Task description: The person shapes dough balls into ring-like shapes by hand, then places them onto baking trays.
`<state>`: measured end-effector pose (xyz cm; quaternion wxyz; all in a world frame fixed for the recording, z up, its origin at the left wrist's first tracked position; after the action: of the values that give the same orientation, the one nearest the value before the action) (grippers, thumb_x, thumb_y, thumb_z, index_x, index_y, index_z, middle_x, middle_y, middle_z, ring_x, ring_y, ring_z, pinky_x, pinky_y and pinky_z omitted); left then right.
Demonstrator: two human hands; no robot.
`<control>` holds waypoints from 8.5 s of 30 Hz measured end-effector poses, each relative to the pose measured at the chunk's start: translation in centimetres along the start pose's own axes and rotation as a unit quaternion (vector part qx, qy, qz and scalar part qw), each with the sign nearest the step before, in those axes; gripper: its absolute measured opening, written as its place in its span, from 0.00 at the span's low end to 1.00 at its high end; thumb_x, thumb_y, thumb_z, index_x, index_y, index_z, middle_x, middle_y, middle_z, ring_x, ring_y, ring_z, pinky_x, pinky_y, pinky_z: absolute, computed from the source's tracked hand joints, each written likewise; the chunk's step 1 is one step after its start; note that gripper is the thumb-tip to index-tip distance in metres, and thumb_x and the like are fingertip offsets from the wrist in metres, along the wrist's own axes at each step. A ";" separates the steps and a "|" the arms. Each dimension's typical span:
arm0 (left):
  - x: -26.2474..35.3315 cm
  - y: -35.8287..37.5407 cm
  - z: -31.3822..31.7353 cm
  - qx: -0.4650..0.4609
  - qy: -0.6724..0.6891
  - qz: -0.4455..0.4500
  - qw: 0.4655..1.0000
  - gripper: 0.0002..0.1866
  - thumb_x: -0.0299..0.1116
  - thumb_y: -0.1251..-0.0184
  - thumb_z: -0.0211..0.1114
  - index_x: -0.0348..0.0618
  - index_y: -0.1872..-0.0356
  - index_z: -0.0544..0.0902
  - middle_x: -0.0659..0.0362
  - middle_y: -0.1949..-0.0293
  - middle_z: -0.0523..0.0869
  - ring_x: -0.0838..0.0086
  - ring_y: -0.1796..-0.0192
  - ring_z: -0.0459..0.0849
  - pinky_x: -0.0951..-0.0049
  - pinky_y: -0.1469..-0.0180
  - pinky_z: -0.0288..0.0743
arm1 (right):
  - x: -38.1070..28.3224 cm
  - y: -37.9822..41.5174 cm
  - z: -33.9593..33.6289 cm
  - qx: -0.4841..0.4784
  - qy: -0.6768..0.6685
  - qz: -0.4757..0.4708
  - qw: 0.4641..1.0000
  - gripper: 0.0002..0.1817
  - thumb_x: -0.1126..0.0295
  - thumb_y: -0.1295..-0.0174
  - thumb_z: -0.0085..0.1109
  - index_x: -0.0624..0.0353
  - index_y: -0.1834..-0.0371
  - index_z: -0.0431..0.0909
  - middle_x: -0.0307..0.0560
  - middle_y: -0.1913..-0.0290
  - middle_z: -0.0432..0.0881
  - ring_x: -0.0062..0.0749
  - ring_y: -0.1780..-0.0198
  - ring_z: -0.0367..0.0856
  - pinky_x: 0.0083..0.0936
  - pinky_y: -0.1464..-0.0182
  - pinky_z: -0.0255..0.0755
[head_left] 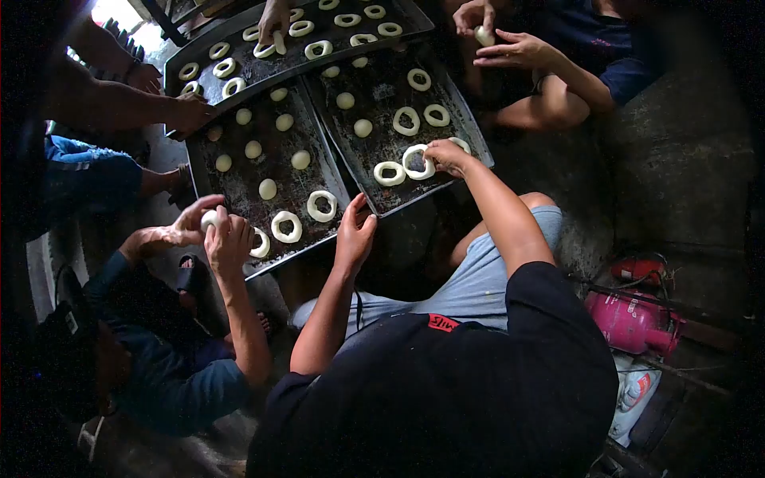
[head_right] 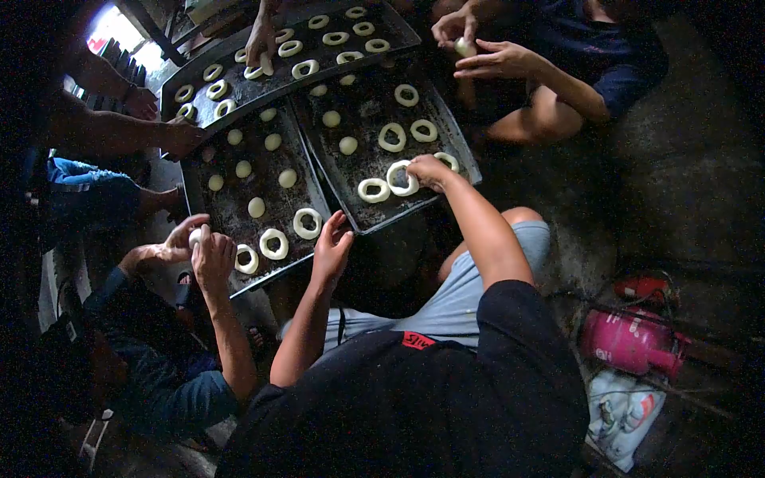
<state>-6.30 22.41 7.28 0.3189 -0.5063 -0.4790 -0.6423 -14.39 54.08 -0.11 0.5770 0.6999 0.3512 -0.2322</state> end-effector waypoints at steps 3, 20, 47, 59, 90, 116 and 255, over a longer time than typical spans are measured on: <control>0.3 1.3 -0.5 0.006 -0.001 -0.018 1.000 0.29 0.26 0.35 0.58 0.38 0.33 0.63 0.48 0.35 0.70 0.65 0.38 0.75 0.70 0.38 0.68 | 1.9 -1.0 0.4 0.101 0.010 0.036 0.994 0.07 0.72 0.48 0.57 0.62 0.67 0.80 0.41 0.75 0.79 0.26 0.75 0.77 0.24 0.73 0.69; 1.9 4.9 -4.9 0.082 -0.055 0.033 0.995 0.28 0.27 0.36 0.58 0.38 0.34 0.64 0.49 0.39 0.72 0.66 0.42 0.77 0.68 0.41 0.71 | -11.2 -6.8 14.6 0.257 0.221 -0.170 0.925 0.25 0.55 0.52 0.64 0.64 0.58 0.76 0.57 0.58 0.82 0.49 0.55 0.80 0.37 0.52 0.71; 11.6 7.7 -3.8 0.079 -0.014 0.268 0.960 0.08 0.24 0.47 0.65 0.37 0.67 0.75 0.55 0.65 0.81 0.69 0.61 0.81 0.71 0.56 0.73 | -13.3 27.3 15.9 -0.015 0.059 -0.481 0.874 0.19 0.69 0.52 0.64 0.53 0.55 0.71 0.42 0.56 0.79 0.34 0.41 0.72 0.55 0.29 0.31; 16.0 13.0 0.7 0.005 0.136 0.235 0.962 0.15 0.17 0.43 0.53 0.37 0.54 0.70 0.59 0.62 0.77 0.78 0.60 0.79 0.78 0.50 0.73 | -12.9 29.5 12.8 -0.021 0.172 -0.481 0.859 0.41 0.65 0.50 0.64 0.60 0.34 0.52 0.39 0.64 0.78 0.28 0.47 0.73 0.60 0.31 0.29; 9.8 -7.9 4.1 0.139 0.307 0.012 0.942 0.11 0.25 0.35 0.56 0.40 0.53 0.69 0.64 0.73 0.73 0.83 0.74 0.71 0.80 0.68 0.69 | -14.8 7.1 0.1 -0.378 -0.145 -0.158 0.901 0.10 0.76 0.44 0.60 0.63 0.58 0.74 0.38 0.67 0.79 0.18 0.67 0.78 0.19 0.62 0.75; -0.7 -19.5 2.8 0.225 -0.151 -0.059 0.961 0.40 0.33 0.46 0.60 0.29 0.31 0.55 0.37 0.40 0.71 0.58 0.41 0.76 0.69 0.40 0.70 | -8.6 -10.7 4.8 -0.240 -0.036 -0.099 0.965 0.12 0.76 0.44 0.56 0.69 0.57 0.77 0.52 0.63 0.82 0.34 0.58 0.84 0.26 0.58 0.80; 8.7 -4.1 2.1 0.105 -0.136 0.258 0.951 0.18 0.29 0.45 0.68 0.35 0.54 0.76 0.52 0.58 0.80 0.67 0.56 0.83 0.69 0.52 0.78 | -15.9 9.9 4.7 -0.245 0.066 -0.540 0.802 0.14 0.78 0.55 0.65 0.65 0.63 0.76 0.47 0.56 0.75 0.31 0.53 0.77 0.25 0.52 0.73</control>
<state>-11.75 26.42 14.43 0.4567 -0.6590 -0.4358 -0.4090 -16.80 45.15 16.81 0.4858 0.2458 0.7547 -0.3661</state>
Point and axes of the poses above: each hand's wrist, its own y-axis away from the middle knuckle, its own z-axis out of the palm, x = y × z, the point moved 1 cm from there along -y, towards the middle knuckle
